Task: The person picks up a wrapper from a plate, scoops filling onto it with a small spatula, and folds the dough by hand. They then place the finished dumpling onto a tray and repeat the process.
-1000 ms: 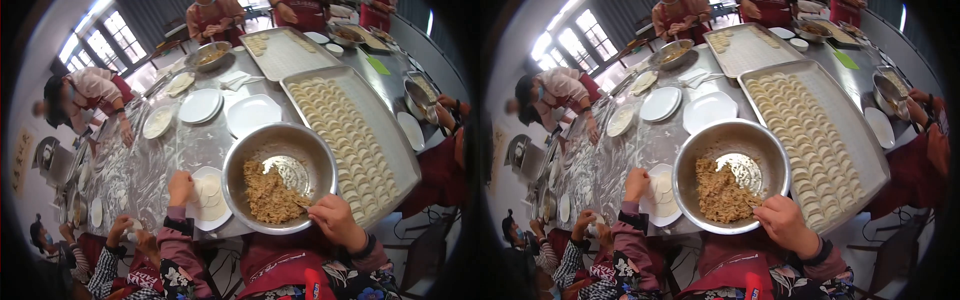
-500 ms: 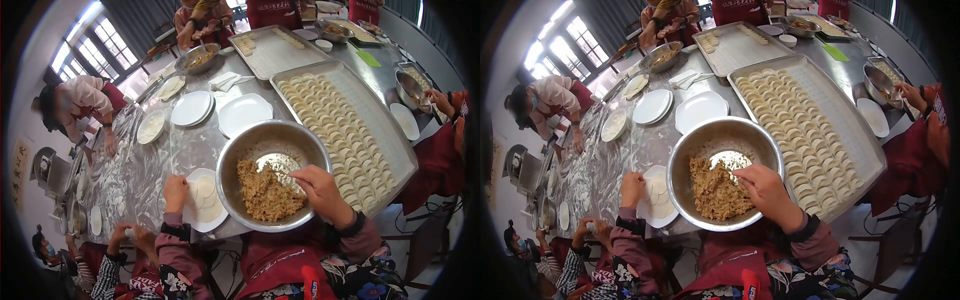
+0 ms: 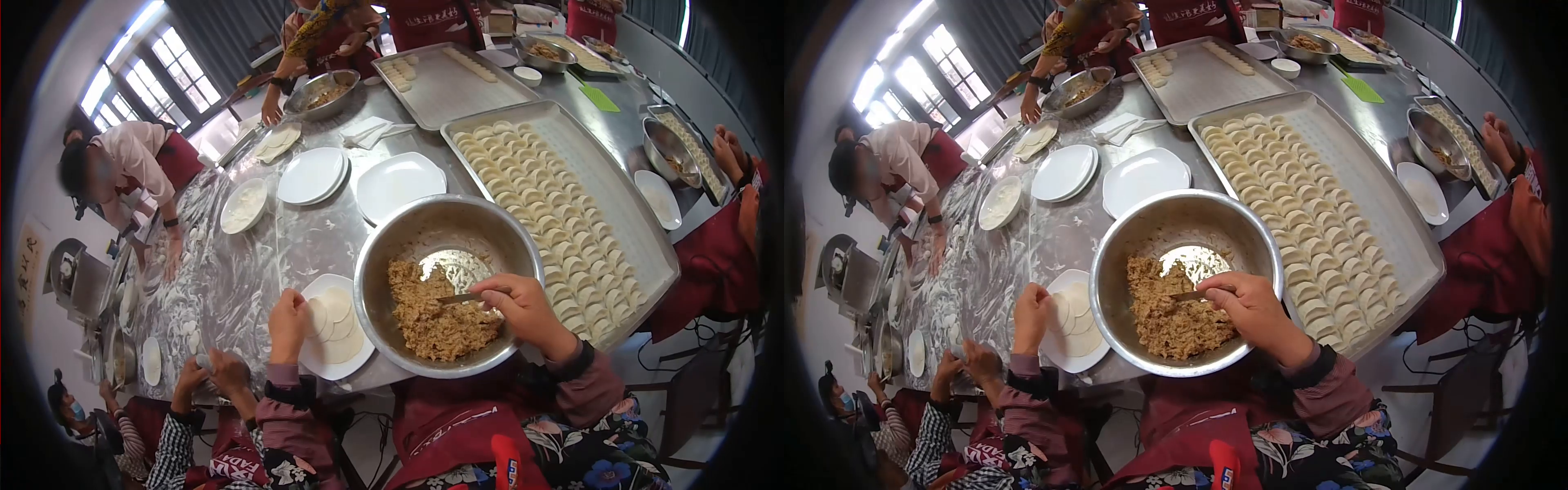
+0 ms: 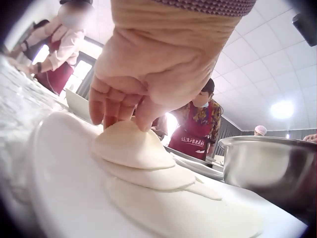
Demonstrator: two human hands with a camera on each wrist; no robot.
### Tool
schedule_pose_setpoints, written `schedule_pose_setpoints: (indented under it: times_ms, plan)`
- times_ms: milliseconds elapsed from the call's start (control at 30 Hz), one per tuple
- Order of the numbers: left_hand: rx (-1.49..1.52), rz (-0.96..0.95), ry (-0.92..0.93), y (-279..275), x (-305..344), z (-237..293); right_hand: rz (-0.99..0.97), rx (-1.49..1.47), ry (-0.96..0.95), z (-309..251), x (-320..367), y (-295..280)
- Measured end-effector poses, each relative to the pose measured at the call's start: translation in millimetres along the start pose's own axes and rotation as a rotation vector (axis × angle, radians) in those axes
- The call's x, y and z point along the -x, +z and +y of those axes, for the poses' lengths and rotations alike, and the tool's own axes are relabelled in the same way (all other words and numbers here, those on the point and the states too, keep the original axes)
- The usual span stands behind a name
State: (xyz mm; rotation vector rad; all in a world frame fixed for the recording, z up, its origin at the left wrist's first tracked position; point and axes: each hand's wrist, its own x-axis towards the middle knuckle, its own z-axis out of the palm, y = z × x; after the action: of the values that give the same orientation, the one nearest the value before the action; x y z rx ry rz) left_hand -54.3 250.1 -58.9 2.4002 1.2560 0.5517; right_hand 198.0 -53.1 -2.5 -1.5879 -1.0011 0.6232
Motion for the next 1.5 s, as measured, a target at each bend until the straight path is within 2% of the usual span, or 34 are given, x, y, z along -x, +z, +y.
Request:
schedule_pose_setpoints:
  times_ms: [67,200,267,333,367,433,467,533,600,667,733,767,867,1000,1133,1233,1333,1500]
  plan:
    - [0.06,0.02,0.008,-2,1,-4,0.021,-0.211,0.098,6,3,1]
    - [0.029,-0.065,-0.066,1,1,-7,0.04,-0.285,0.088,5,9,-6]
    - [0.013,-0.086,-0.082,-1,0,-19,0.038,-0.39,0.144,8,10,-6]
    - [0.328,0.019,-0.059,-2,2,-28,0.028,-0.381,0.158,11,7,-4]
    - [0.322,0.023,-0.061,-6,6,-24,0.04,-0.403,0.18,9,7,-5]
    - [1.109,0.065,-0.287,-14,26,-6,0.062,-0.43,0.203,8,7,-5]
    - [1.107,0.074,-0.287,-20,37,9,0.055,-0.431,0.199,8,7,-6]
    - [1.611,0.098,-0.292,-27,59,31,0.135,-0.503,0.198,7,6,-10]
    - [1.723,0.121,-0.306,-17,85,33,0.151,-0.565,0.196,10,8,-14]
    - [1.999,0.143,-0.474,-6,108,51,0.204,-0.658,0.165,8,13,-18]
    - [2.088,0.078,-0.502,3,125,73,0.225,-0.666,0.148,8,19,-22]
    - [2.138,0.004,-0.413,6,130,82,0.243,-0.677,0.139,7,22,-23]
    - [2.111,0.049,-0.428,-6,130,110,0.248,-0.609,0.117,2,32,-25]
    - [2.232,0.037,-0.392,-30,133,122,0.287,-0.483,0.123,-4,37,-33]
    - [2.147,0.058,-0.435,-23,146,117,0.216,-0.448,0.281,1,21,-50]
    - [2.121,0.008,-0.428,-18,147,113,0.065,-0.415,0.387,-4,0,-52]
    - [2.127,-0.02,-0.413,-15,149,106,-0.028,-0.337,0.426,-5,-22,-45]
    - [2.089,0.011,-0.421,-11,148,97,-0.054,-0.373,0.478,0,-44,-28]
